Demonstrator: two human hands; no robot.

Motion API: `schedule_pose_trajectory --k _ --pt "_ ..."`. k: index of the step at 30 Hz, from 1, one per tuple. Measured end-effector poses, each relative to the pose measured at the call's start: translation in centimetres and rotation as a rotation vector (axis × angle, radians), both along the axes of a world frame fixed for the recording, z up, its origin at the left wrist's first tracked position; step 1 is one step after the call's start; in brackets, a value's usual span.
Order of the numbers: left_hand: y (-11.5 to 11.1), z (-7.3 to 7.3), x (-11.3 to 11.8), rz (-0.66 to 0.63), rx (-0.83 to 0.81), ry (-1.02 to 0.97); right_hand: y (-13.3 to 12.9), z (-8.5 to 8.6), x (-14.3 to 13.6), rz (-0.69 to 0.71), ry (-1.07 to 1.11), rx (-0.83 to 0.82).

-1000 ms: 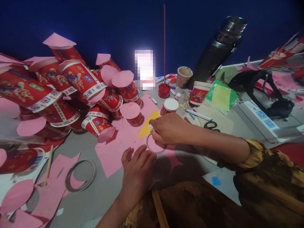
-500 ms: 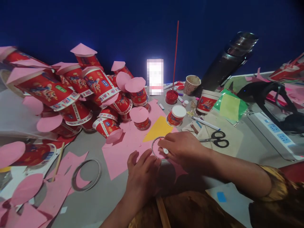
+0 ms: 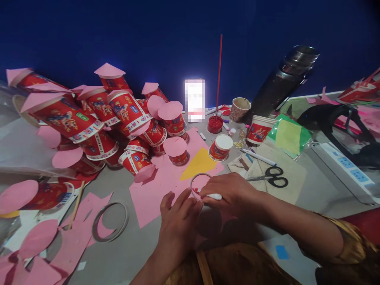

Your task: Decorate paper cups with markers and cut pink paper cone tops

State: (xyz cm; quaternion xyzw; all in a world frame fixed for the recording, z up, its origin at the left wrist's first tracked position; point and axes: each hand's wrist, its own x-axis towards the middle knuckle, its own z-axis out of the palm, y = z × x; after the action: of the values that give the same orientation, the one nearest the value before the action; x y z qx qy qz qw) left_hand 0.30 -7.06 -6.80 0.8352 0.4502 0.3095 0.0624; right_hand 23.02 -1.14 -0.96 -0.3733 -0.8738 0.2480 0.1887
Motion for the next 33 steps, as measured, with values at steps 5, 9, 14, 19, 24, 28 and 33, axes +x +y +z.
schedule_pose_trajectory --k 5,9,14,19,24,28,33 --pt "0.1 0.5 -0.4 -0.006 -0.001 0.002 -0.6 1.6 2.9 -0.378 0.271 -0.081" --pt "1.2 2.1 -1.0 -0.09 -0.066 0.04 -1.8 2.2 5.9 -0.703 0.317 -0.034" --pt "2.9 3.0 -0.4 -0.048 -0.054 0.127 -2.6 1.9 9.0 -0.906 0.349 -0.028" --pt "3.8 2.3 1.3 -0.011 -0.142 0.285 -2.8 0.4 10.4 -1.002 0.514 -0.123" --pt "4.0 2.6 1.2 0.026 -0.148 0.216 -3.5 -1.5 10.5 -1.052 0.685 -0.238" --pt "3.0 4.3 -2.2 0.168 -0.043 0.141 -4.4 -2.2 11.2 -1.102 0.74 -0.287" --pt "1.3 5.3 -6.4 0.326 -0.001 0.257 -4.1 -2.3 12.2 -1.105 0.734 -0.3"
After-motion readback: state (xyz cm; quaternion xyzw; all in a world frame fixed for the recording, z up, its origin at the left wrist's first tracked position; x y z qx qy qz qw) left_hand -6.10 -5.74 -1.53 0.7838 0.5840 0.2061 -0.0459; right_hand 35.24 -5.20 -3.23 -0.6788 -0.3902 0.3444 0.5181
